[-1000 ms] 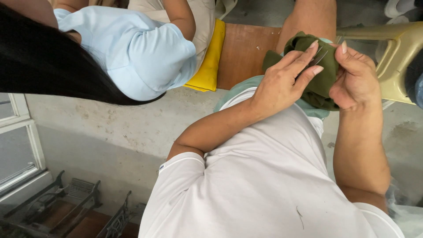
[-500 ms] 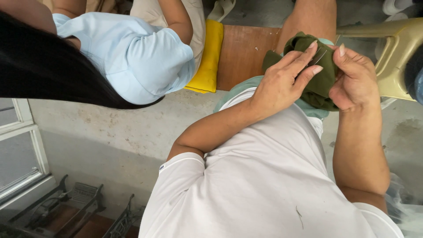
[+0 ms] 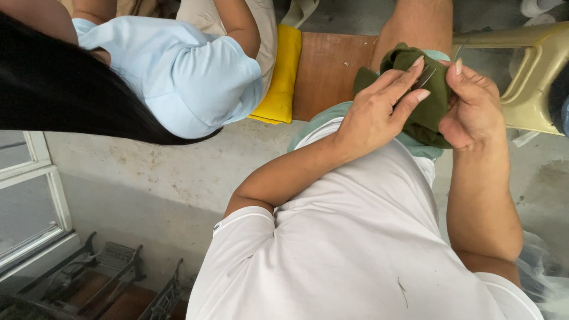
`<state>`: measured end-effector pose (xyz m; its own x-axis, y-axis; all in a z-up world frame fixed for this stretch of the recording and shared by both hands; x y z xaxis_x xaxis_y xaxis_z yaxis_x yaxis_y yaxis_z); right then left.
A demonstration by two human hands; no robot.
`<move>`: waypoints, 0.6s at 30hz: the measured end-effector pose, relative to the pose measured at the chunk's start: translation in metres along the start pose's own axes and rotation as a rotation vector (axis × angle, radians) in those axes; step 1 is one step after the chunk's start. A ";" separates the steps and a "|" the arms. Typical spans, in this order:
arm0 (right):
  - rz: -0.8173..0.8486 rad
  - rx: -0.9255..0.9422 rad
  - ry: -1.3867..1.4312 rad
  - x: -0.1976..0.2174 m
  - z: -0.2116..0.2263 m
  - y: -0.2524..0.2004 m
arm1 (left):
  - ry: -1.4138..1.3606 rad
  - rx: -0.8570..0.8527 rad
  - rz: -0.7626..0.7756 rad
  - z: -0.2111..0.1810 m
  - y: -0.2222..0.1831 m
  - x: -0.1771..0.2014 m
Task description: Trimming loose threads from green fabric garments using small scissors.
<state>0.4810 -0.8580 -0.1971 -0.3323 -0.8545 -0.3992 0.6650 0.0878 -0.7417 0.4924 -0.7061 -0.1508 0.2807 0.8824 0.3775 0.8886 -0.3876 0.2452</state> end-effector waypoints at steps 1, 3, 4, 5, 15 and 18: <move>0.010 -0.010 -0.008 -0.002 -0.001 -0.001 | 0.014 -0.014 -0.006 0.000 -0.001 0.001; 0.014 -0.004 -0.011 -0.002 0.000 0.000 | 0.010 0.000 -0.005 -0.001 0.000 0.001; 0.016 0.003 -0.014 -0.002 0.000 0.001 | 0.005 0.012 -0.004 0.000 0.000 0.001; 0.017 0.004 -0.014 -0.003 0.001 -0.001 | 0.005 0.011 -0.005 -0.001 0.000 0.002; -0.020 0.029 -0.057 -0.003 0.002 0.003 | 0.065 -0.040 -0.041 0.002 0.005 0.000; -0.085 0.052 -0.076 0.009 0.000 0.010 | 0.061 -0.066 -0.103 0.009 0.005 -0.004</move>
<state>0.4850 -0.8652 -0.2080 -0.3388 -0.8943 -0.2922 0.6711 -0.0121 -0.7413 0.4986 -0.7088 -0.1587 0.1649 0.9015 0.4002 0.8854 -0.3141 0.3426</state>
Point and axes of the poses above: each hand's wrist, its own y-axis towards the middle knuckle, its own x-axis out of the back of the hand, z = x × y, the point moved 10 cm from there along y, towards the middle knuckle, and after that the axes turned 13 degrees about -x, right-handed, at the moved point
